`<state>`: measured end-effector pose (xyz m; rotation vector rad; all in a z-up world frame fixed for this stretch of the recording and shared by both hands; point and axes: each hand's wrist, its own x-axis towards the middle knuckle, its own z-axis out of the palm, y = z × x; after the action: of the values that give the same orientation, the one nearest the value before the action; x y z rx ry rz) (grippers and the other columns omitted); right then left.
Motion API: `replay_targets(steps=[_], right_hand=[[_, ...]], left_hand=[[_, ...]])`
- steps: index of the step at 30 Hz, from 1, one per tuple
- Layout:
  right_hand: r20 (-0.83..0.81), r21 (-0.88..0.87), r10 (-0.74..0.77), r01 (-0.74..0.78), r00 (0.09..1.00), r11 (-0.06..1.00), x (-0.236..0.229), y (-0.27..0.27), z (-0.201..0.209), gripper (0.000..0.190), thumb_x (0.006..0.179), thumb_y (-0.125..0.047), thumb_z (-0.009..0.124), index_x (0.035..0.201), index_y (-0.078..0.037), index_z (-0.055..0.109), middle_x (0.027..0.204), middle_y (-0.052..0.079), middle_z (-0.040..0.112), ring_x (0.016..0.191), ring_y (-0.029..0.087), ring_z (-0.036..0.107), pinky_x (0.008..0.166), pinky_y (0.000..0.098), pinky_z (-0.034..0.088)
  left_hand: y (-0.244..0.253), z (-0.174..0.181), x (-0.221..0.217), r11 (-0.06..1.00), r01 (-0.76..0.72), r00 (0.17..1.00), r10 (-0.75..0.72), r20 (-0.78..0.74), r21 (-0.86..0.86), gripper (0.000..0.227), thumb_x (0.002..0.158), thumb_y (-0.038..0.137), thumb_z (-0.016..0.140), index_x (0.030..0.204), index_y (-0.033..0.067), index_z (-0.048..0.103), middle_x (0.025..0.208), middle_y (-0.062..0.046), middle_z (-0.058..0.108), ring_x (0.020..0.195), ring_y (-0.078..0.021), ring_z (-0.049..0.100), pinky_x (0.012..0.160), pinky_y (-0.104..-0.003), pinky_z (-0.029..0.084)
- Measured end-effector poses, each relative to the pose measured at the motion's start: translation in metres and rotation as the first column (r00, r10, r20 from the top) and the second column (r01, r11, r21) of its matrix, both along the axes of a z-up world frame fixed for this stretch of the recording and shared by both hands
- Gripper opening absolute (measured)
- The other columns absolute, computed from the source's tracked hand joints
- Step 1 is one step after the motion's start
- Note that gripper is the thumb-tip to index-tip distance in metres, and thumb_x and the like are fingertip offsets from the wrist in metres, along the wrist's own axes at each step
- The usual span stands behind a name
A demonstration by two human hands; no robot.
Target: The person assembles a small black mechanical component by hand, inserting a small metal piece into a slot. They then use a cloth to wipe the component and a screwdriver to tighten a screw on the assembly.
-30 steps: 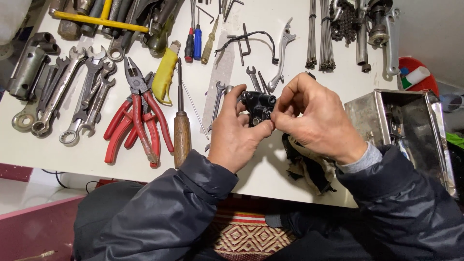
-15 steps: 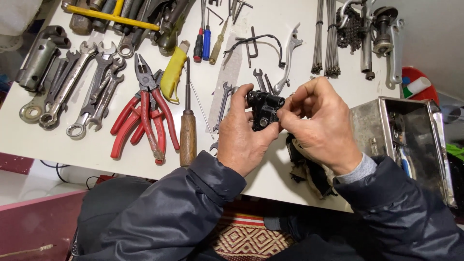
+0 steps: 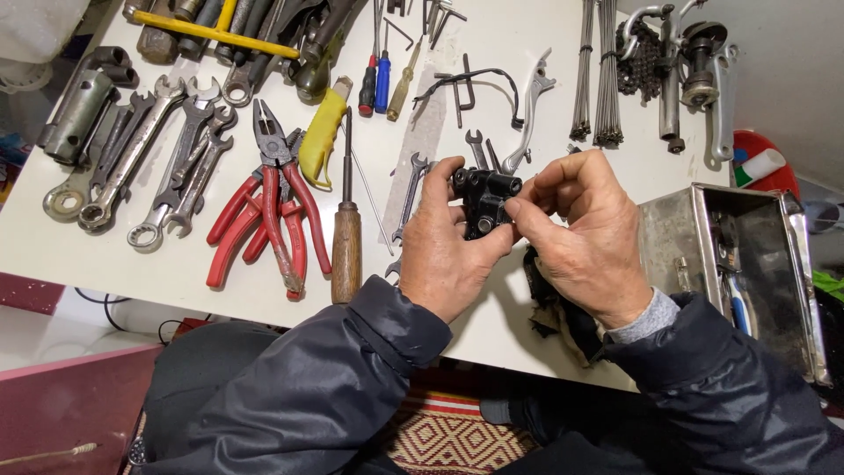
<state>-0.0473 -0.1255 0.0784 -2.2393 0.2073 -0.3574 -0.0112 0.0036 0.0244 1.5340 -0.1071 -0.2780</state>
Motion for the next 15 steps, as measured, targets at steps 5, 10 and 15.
replay_targets(steps=[5, 10, 15], right_hand=[[0.015, 0.062, 0.032, -0.033, 0.999, 0.998, -0.0008, -0.0046, -0.006, 0.023, 0.089, -0.006, 0.074, 0.101, -0.006, 0.055, 0.088, 0.006, 0.066, 0.079, 0.012, 0.063, 0.073, 0.0242, 0.054], [0.023, -0.027, 0.038, -0.037, 0.999, 0.999, -0.0028, -0.0028, -0.0025, 0.022, 0.089, -0.009, 0.074, 0.103, -0.007, 0.058, 0.092, 0.004, 0.066, 0.083, 0.012, 0.062, 0.079, 0.0247, 0.054], [0.004, -0.215, -0.038, 0.038, 0.999, 0.976, -0.0069, 0.0011, -0.0049, 0.022, 0.089, -0.017, 0.074, 0.106, -0.013, 0.061, 0.091, -0.003, 0.072, 0.085, 0.008, 0.069, 0.057, 0.0238, 0.05]], left_hand=[[-0.001, -0.0025, 0.0002, 1.0, -0.003, 0.999, 0.003, -0.036, 0.01, 0.079, 0.069, 0.036, 0.075, 0.139, 0.0152, 0.045, 0.114, -0.007, 0.07, 0.09, -0.0175, 0.075, 0.081, -0.028, 0.06], [-0.0019, -0.0015, 0.0008, 1.0, -0.008, 0.997, 0.007, -0.073, -0.006, 0.083, 0.066, 0.037, 0.077, 0.139, 0.0141, 0.046, 0.118, -0.008, 0.068, 0.091, -0.0174, 0.076, 0.081, -0.028, 0.06], [0.0003, 0.0022, -0.0005, 0.999, 0.012, 0.999, -0.014, -0.041, -0.042, 0.077, 0.072, 0.03, 0.073, 0.14, 0.0112, 0.043, 0.114, -0.009, 0.067, 0.087, -0.0174, 0.076, 0.08, -0.027, 0.062]])
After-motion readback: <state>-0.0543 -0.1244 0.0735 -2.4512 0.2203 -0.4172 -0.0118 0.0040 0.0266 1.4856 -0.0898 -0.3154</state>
